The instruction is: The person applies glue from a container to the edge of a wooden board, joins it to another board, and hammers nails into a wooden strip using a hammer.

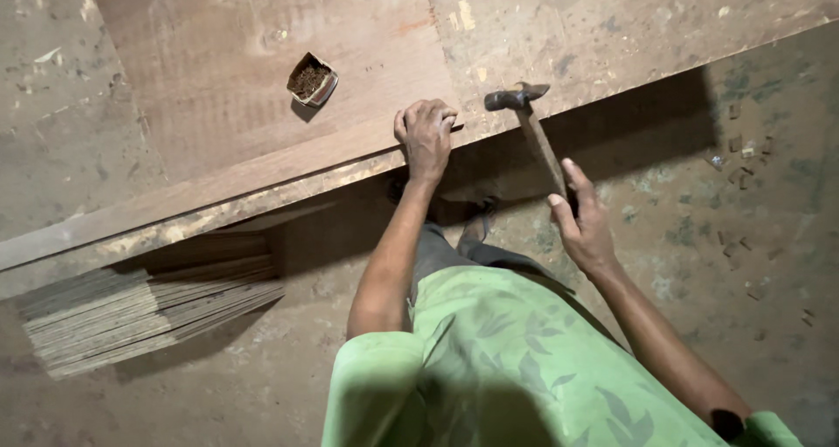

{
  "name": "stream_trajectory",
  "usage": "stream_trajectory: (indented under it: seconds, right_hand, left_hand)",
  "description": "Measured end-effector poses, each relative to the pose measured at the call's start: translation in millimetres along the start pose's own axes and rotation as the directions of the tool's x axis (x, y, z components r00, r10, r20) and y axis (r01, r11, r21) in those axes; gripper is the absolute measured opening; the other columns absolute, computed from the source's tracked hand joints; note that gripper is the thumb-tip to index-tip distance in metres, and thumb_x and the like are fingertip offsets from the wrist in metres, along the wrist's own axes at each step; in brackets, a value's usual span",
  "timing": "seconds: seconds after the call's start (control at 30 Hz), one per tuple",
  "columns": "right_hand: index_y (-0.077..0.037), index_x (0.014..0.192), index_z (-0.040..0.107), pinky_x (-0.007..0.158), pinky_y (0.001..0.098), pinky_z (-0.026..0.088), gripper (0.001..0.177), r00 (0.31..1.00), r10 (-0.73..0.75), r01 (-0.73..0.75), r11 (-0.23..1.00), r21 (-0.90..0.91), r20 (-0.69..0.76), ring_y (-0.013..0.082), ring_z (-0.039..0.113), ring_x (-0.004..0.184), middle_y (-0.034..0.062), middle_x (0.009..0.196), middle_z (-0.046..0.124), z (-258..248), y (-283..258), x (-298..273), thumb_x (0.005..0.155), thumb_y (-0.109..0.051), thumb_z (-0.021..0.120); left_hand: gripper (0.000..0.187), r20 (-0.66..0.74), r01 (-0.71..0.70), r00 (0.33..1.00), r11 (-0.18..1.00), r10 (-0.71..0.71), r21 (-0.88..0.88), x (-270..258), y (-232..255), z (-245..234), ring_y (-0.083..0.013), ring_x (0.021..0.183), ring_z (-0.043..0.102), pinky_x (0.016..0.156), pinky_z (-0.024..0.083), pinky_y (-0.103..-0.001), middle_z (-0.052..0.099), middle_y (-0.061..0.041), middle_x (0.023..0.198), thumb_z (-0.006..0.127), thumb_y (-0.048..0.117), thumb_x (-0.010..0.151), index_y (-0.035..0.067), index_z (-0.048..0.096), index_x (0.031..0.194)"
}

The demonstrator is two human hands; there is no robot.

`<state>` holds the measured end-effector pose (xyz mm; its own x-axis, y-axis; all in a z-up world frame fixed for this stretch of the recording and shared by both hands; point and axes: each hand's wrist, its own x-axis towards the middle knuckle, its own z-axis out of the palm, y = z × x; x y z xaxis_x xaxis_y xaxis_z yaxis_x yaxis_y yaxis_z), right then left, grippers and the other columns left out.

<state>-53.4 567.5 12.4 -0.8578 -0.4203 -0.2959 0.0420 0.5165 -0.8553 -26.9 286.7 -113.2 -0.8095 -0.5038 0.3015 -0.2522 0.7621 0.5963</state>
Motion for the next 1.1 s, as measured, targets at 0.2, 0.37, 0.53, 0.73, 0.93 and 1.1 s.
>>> stream_trajectory:
  seconds: [0.2,0.37,0.53,0.73,0.93,1.1]
  right_hand:
    - [-0.017,0.151,0.052,0.079,0.0400,0.055,0.051,0.912,-0.410,0.388,0.853,-0.349,0.012,0.0334,0.070,0.093,0.0157,0.112,0.070,6.2,-7.4,10.5,0.102,-0.015,0.066]
    - [-0.023,0.150,0.053,0.065,0.0441,0.054,0.060,0.935,-0.340,0.347,0.809,-0.474,0.104,0.0317,0.068,0.078,0.0121,0.097,0.068,15.8,-2.1,19.5,0.094,-0.013,0.070]
    - [-0.025,0.150,0.052,0.058,0.0456,0.052,0.060,0.942,-0.279,0.334,0.745,-0.577,0.184,0.0333,0.066,0.071,0.0132,0.093,0.066,22.2,4.1,26.9,0.095,-0.012,0.071]
    - [-0.026,0.151,0.050,0.063,0.0481,0.051,0.065,0.915,-0.371,0.396,0.743,-0.540,0.161,0.0345,0.067,0.078,0.0123,0.092,0.064,19.0,14.9,25.9,0.092,-0.010,0.071]
    - [-0.026,0.151,0.052,0.069,0.0473,0.054,0.063,0.939,-0.329,0.336,0.815,-0.472,0.101,0.0340,0.068,0.083,0.0121,0.096,0.066,18.9,19.1,27.4,0.092,-0.010,0.067]
    - [-0.023,0.156,0.049,0.078,0.0440,0.055,0.055,0.937,-0.350,0.313,0.857,-0.409,-0.016,0.0358,0.068,0.095,0.0176,0.115,0.068,10.1,31.2,28.4,0.104,-0.017,0.064]
  left_hand:
    - [0.011,0.038,-0.027,0.999,0.998,0.025,0.055,0.7,0.4,-2.9,-0.0228,0.124,0.052,0.115,0.027,-0.052,0.064,0.001,0.118,0.066,0.019,0.093,0.018,0.072,0.101]
    - [0.012,0.032,-0.055,0.998,0.995,0.053,0.078,-2.7,-0.9,-0.2,-0.0235,0.125,0.052,0.115,0.028,-0.052,0.064,0.000,0.120,0.068,0.018,0.091,0.017,0.071,0.103]
    - [0.014,0.014,-0.045,0.999,0.994,0.044,0.102,-4.1,-3.6,4.2,-0.0219,0.126,0.053,0.116,0.030,-0.051,0.064,0.002,0.122,0.068,0.011,0.092,0.014,0.070,0.105]
    - [0.013,0.017,-0.066,0.998,0.992,0.065,0.105,-9.6,-7.3,7.0,-0.0244,0.124,0.052,0.115,0.029,-0.053,0.062,0.001,0.120,0.070,0.015,0.091,0.012,0.070,0.104]
    - [0.014,0.043,-0.034,0.999,0.995,0.030,0.092,-4.1,1.4,-2.9,-0.0233,0.127,0.050,0.117,0.028,-0.053,0.061,0.002,0.121,0.072,0.016,0.090,0.018,0.070,0.103]
    - [0.047,0.181,-0.096,0.979,0.995,0.091,0.017,6.2,-0.4,-26.7,-0.0321,0.134,0.044,0.115,0.028,-0.057,0.052,-0.011,0.137,0.075,0.022,0.084,0.012,0.059,0.126]
